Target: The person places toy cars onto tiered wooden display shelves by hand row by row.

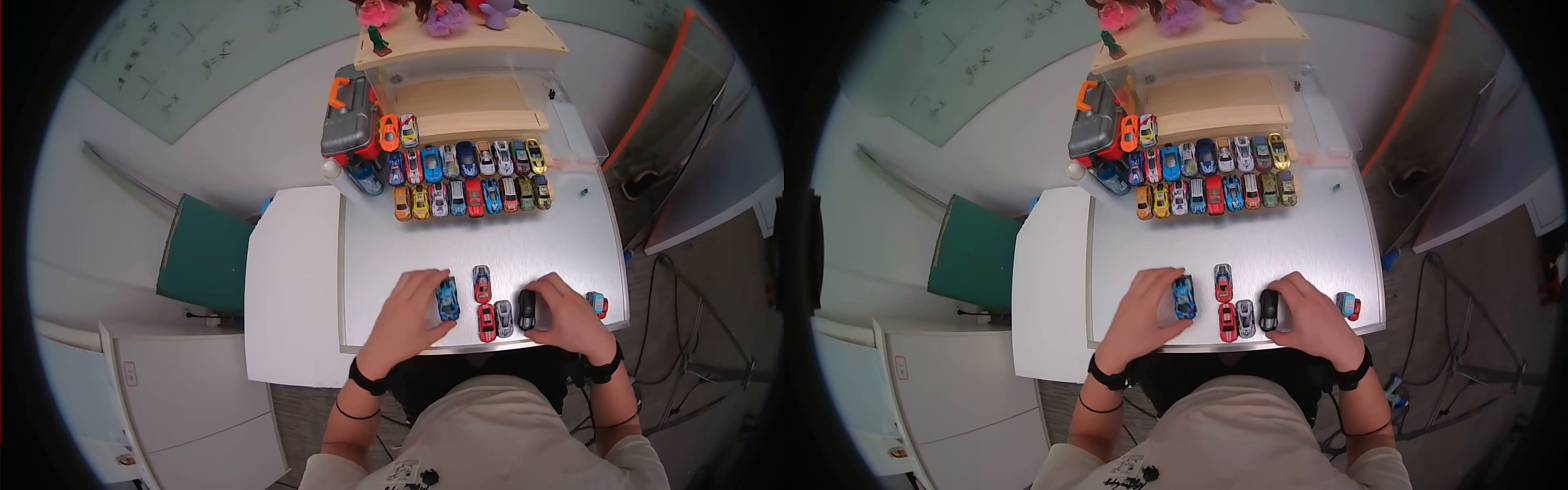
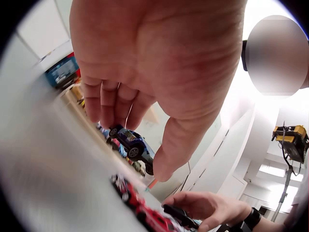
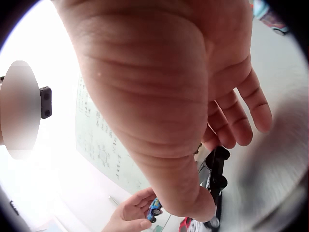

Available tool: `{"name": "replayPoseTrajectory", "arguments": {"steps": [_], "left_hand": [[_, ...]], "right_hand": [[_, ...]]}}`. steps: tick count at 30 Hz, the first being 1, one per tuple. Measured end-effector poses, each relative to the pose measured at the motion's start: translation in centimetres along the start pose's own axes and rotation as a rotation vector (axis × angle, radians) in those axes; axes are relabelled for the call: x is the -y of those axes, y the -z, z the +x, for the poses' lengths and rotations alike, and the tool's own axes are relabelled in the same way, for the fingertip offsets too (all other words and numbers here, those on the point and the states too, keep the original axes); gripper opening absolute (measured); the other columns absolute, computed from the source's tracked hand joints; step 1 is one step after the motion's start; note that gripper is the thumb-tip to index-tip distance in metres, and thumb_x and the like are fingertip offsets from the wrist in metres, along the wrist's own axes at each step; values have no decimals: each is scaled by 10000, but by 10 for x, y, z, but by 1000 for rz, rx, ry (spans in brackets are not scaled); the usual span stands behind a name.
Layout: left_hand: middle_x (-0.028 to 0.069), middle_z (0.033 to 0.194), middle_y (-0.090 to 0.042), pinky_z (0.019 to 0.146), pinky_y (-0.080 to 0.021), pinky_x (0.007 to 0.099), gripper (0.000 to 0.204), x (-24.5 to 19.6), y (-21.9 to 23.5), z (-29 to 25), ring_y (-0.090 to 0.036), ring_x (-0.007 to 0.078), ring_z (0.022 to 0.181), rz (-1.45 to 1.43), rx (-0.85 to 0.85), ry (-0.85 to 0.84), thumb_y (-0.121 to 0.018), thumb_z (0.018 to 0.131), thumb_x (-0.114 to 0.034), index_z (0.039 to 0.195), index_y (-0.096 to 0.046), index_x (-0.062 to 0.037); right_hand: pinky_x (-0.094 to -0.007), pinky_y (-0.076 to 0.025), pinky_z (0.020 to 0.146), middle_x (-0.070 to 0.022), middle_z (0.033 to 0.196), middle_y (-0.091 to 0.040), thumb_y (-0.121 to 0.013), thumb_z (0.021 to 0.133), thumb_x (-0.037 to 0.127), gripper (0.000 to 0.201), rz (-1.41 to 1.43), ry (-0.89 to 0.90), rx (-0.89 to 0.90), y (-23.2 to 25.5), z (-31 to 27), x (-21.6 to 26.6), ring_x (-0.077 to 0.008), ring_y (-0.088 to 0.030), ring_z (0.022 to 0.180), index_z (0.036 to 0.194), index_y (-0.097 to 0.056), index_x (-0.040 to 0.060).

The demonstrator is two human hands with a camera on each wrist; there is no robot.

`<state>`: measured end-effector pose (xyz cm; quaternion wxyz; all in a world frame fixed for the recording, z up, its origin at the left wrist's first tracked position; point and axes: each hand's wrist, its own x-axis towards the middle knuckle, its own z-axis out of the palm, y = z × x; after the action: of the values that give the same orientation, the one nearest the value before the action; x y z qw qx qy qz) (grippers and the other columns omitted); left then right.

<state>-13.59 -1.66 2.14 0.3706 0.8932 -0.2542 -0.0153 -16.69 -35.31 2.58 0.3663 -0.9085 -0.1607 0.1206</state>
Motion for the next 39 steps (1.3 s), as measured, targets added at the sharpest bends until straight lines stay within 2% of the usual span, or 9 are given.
{"name": "replayPoseTrajectory", "arguments": {"steps": [3, 5, 8, 10, 14, 18, 24, 32, 39], "left_hand": [[184, 1422, -670, 1156, -525, 478, 789, -1, 40, 46, -621, 408, 1337, 108, -99, -105, -952, 780, -133, 1490, -618, -52], [178, 1418, -679, 1139, -532, 473, 792, 4, 58, 85, -634, 402, 1322, 109, -132, -107, -957, 779, -127, 1491, -618, -50], [167, 1410, -695, 1143, -507, 478, 788, 14, 79, 149, -639, 383, 1320, 204, -190, -207, -954, 795, -172, 1499, -619, -53], [149, 1402, -710, 1166, -457, 480, 783, 26, 87, 186, -631, 355, 1342, 341, -241, -269, -941, 818, -258, 1508, -627, -62], [123, 1421, -718, 1218, -370, 486, 777, 47, 92, 231, -597, 308, 1405, 422, -219, -204, -910, 846, -350, 1521, -640, -73], [118, 1429, -714, 1226, -358, 494, 787, 61, 91, 241, -598, 301, 1406, 426, -182, -168, -912, 843, -360, 1525, -640, -78], [112, 1443, -710, 1234, -349, 511, 798, 75, 88, 238, -597, 295, 1421, 425, -155, -115, -914, 839, -374, 1536, -638, -103], [114, 1491, -698, 1240, -358, 536, 822, 82, 89, 237, -597, 315, 1445, 377, -122, -105, -919, 844, -363, 1562, -612, -106], [146, 1509, -681, 1235, -380, 538, 805, 81, 88, 226, -587, 333, 1464, 370, -188, -146, -916, 852, -346, 1552, -614, -87]], "right_hand": [[-455, -578, 1017, -142, 1299, -633, -941, 749, 174, 696, -55, 44, -93, 25, 31, 10, -397, -677, 1216, 1374, -658, 61], [-451, -568, 1034, -146, 1302, -628, -940, 754, 175, 702, -97, 109, -175, 47, 61, 24, -401, -668, 1228, 1385, -656, 56], [-456, -536, 1097, -176, 1338, -631, -937, 750, 184, 726, -174, 323, -327, 71, 122, 28, -400, -636, 1293, 1399, -652, 28], [-458, -535, 1117, -191, 1363, -645, -937, 760, 198, 717, -144, 374, -346, 86, 167, 29, -418, -634, 1306, 1398, -657, 25], [-457, -532, 1140, -180, 1409, -650, -927, 772, 244, 749, -202, 320, -323, 101, 243, 26, -401, -642, 1344, 1424, -638, 15], [-461, -526, 1163, -215, 1433, -665, -919, 784, 288, 767, -210, 288, -251, 100, 285, 22, -417, -646, 1358, 1441, -637, 10], [-463, -520, 1176, -242, 1431, -669, -905, 802, 306, 764, -184, 280, -182, 95, 308, 16, -424, -646, 1360, 1448, -637, 0], [-466, -512, 1188, -258, 1428, -675, -904, 800, 322, 766, -191, 307, -152, 90, 315, 17, -435, -639, 1369, 1447, -655, -3], [-453, -476, 1233, -249, 1541, -633, -901, 836, 363, 877, -185, 284, -211, 85, 299, 15, -408, -603, 1444, 1578, -579, 22]]}}
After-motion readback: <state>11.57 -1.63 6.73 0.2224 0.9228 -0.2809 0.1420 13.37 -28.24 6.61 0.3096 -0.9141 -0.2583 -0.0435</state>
